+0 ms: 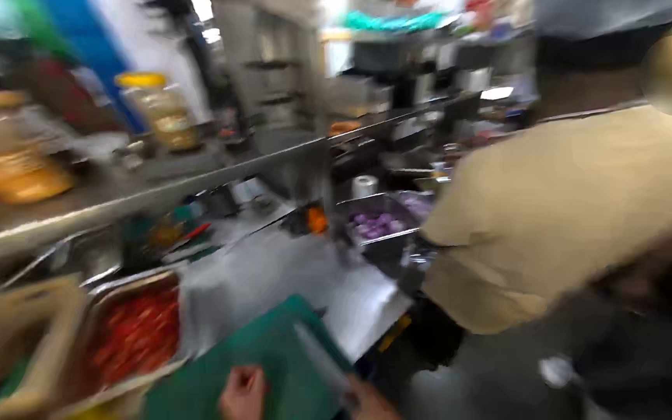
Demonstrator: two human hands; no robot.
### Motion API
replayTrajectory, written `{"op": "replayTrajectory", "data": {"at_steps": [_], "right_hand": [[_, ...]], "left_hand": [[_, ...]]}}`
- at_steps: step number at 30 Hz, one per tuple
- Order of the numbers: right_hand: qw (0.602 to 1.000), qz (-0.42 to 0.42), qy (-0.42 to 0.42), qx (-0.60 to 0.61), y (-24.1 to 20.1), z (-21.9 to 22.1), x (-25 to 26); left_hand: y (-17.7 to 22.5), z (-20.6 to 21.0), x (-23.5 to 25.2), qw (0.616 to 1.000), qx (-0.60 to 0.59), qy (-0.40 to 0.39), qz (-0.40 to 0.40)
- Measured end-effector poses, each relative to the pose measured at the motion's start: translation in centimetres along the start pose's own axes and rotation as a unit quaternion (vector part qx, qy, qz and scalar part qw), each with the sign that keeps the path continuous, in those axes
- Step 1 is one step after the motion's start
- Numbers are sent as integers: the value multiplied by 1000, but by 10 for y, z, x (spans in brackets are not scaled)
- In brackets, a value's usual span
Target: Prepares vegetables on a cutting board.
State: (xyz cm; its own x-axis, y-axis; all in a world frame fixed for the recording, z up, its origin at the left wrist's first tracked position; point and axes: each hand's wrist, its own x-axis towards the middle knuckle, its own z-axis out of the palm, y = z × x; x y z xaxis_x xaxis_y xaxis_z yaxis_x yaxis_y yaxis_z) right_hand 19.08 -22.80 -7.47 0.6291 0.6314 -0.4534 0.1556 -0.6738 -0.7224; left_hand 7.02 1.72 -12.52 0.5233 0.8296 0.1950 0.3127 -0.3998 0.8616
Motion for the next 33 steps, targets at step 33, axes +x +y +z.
{"op": "replayTrajectory", "data": {"at_steps": [33], "right_hand": [[996, 22, -85, 6, 1, 11, 38]], "left_hand": [[33, -169, 119, 991, 55, 105, -56]]}}
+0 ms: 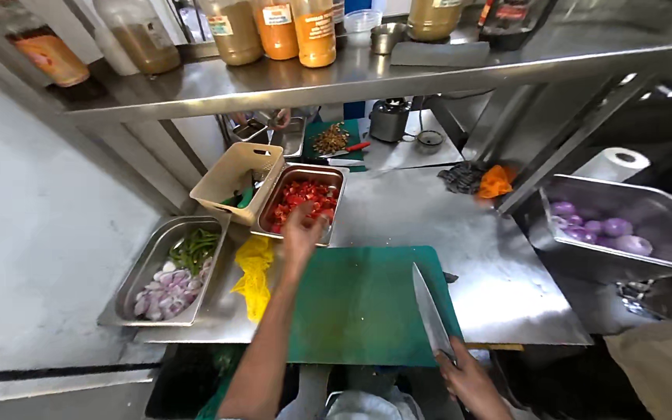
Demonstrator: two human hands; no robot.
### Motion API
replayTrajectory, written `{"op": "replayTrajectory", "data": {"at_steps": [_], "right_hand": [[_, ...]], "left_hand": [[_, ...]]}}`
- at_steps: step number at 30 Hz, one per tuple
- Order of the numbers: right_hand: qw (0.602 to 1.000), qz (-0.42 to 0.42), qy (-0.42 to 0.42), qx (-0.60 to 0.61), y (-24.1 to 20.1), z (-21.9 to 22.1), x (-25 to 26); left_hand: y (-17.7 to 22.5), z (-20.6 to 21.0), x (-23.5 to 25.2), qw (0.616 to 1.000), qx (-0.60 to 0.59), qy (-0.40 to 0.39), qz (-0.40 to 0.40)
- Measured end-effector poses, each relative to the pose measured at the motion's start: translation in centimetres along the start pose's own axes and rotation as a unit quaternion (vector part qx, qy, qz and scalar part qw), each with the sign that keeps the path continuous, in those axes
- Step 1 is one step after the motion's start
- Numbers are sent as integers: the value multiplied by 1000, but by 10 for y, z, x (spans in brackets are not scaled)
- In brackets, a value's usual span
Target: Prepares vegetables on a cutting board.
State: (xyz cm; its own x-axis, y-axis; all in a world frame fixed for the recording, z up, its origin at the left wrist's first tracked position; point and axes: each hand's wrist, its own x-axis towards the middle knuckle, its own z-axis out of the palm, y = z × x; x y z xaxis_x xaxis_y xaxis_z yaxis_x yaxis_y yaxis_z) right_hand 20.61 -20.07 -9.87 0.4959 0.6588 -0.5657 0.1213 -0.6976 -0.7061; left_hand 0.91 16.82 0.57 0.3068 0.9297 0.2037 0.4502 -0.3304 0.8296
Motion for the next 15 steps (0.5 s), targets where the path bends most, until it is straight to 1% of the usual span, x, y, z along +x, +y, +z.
{"op": "replayTrajectory", "data": {"at_steps": [2, 4, 5, 6, 7, 9, 10, 11, 12, 13, 14, 15], "right_hand": [[998, -12, 31, -57, -6, -2, 5], [985, -20, 84, -149, -23, -9, 7], [975, -24, 113, -190, -30, -11, 10], [965, -26, 137, -224, -36, -12, 15], [954, -23, 151, -258, -42, -9, 21], [937, -28, 153, -312, -52, 6, 31], [931, -39, 135, -336, -58, 19, 32], [927, -55, 103, -356, -63, 35, 28], [922, -79, 54, -375, -68, 50, 20], [917, -108, -12, -384, -73, 64, 11], [909, -142, -87, -382, -75, 75, 1], [901, -181, -151, -365, -75, 82, -7]], "left_hand": [[-10, -30, 17, 992, 85, 94, 15], [-28, -48, 6, 974, 166, 152, 12], [-47, -51, -6, 964, 207, 169, 1], [-70, -52, -20, 953, 249, 170, -27], [-95, -51, -35, 945, 282, 154, -68], [-151, -43, -60, 933, 323, 94, -130], [-176, -38, -70, 925, 345, 65, -142], [-196, -35, -78, 919, 366, 48, -137], [-209, -33, -84, 915, 378, 53, -127], [-211, -37, -86, 920, 362, 66, -135], [-205, -45, -86, 928, 329, 77, -159], [-198, -55, -90, 935, 292, 104, -174]]}}
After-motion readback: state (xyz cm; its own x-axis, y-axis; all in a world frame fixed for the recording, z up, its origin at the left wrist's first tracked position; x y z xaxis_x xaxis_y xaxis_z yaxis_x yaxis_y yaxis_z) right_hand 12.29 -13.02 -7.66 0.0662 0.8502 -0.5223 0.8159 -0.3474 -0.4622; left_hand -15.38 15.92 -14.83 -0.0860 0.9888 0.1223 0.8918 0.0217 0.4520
